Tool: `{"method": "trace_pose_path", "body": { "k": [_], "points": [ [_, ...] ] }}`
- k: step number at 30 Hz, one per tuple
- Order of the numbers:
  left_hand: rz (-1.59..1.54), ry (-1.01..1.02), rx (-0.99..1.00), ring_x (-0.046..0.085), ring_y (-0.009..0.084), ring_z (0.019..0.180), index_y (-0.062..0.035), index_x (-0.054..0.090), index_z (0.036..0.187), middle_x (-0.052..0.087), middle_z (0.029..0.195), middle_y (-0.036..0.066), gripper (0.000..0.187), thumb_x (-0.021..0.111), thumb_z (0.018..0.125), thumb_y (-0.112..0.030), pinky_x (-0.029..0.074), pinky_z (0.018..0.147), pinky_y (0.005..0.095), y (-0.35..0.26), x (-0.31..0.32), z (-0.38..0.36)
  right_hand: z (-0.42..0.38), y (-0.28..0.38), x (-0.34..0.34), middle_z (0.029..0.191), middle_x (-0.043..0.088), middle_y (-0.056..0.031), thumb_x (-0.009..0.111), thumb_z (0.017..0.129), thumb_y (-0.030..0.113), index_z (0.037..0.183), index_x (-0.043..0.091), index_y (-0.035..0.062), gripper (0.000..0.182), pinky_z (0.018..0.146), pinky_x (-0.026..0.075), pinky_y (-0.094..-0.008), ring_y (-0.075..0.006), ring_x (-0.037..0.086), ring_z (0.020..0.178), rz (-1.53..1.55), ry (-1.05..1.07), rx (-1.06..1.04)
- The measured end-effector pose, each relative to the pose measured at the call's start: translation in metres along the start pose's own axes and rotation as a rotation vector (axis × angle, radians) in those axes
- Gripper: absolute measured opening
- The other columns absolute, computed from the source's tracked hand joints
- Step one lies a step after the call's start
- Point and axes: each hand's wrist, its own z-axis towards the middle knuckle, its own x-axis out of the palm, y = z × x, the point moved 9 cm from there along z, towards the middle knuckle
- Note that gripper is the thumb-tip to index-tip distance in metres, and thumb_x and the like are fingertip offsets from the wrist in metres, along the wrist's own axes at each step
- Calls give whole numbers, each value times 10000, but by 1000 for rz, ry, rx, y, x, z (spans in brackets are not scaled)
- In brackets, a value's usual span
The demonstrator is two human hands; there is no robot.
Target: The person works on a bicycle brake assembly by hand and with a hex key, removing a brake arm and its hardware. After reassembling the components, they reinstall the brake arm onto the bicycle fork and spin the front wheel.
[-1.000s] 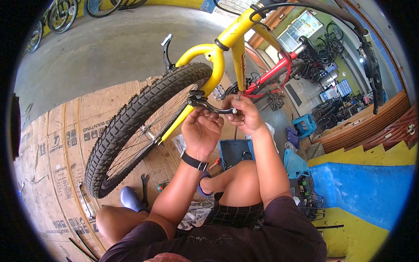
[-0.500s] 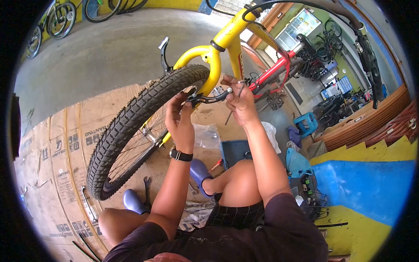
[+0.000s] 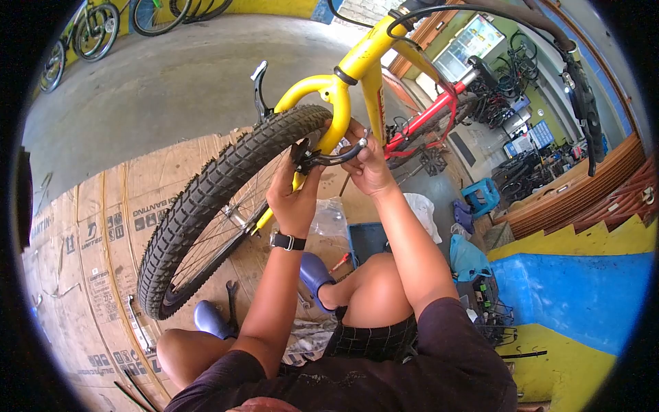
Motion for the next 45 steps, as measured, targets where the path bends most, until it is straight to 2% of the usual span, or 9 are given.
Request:
{"method": "trace_pose_path", "body": {
  "k": [4,7,13,22,25,34,37,40,45],
  "points": [
    [-82,-30,-34,717,175,909,31,669,1230,749,1043,136,485,829,777,-34,547,803,292,1,1,1,0,-5,-5,826,544,73,815,773,555,1351,507,-18,870,428,248,-134,17,294,507,-14,-55,30],
    [-13,-114,33,710,283,795,77,672,1114,719,938,183,447,866,751,-97,565,718,341,-8,-5,1,2,-8,-7,731,474,95,800,772,567,1276,571,-11,800,429,251,-137,15,290,499,2,-75,59],
    [24,-211,127,720,273,849,51,689,1084,728,966,171,407,870,736,-61,564,759,329,-9,-9,-8,2,-13,-12,744,472,94,808,767,555,1244,590,-3,766,430,253,-137,15,290,501,30,-107,65],
    [-250,-156,-3,717,196,842,52,670,1091,737,975,146,430,885,741,-76,569,760,305,17,1,-5,2,-7,-4,775,490,84,792,773,589,1269,571,12,792,432,245,-141,13,289,501,-9,-107,50],
    [-234,-166,-73,707,159,815,49,674,1077,742,963,132,424,892,739,-86,566,738,282,24,3,-6,2,-12,-11,1163,642,16,725,814,628,1390,480,37,861,446,271,-126,22,299,527,-50,-53,49],
    [-275,-233,-259,696,120,779,60,696,1058,756,924,108,433,913,718,-94,556,714,259,31,6,-12,11,-13,-14,959,653,16,708,840,625,1116,611,78,621,425,278,-141,11,337,495,-144,-302,112],
    [-247,-172,-215,693,116,878,84,642,1132,733,1018,107,387,815,788,45,568,751,245,17,5,-8,12,-5,-4,742,535,50,731,844,596,973,604,83,544,405,245,-162,10,363,485,-144,-370,112],
    [-249,-183,-102,691,117,890,82,645,1147,730,1058,112,400,818,790,28,560,751,237,6,0,-4,13,-6,-6,720,526,57,734,848,588,952,597,104,513,399,240,-166,6,359,477,-151,-356,143],
    [-274,-146,-134,686,121,923,89,633,1198,724,1094,118,444,812,795,33,558,775,248,9,2,-4,13,-6,-6,710,520,67,746,848,572,917,584,137,469,399,239,-168,2,355,469,-150,-405,150]
  ]
}}
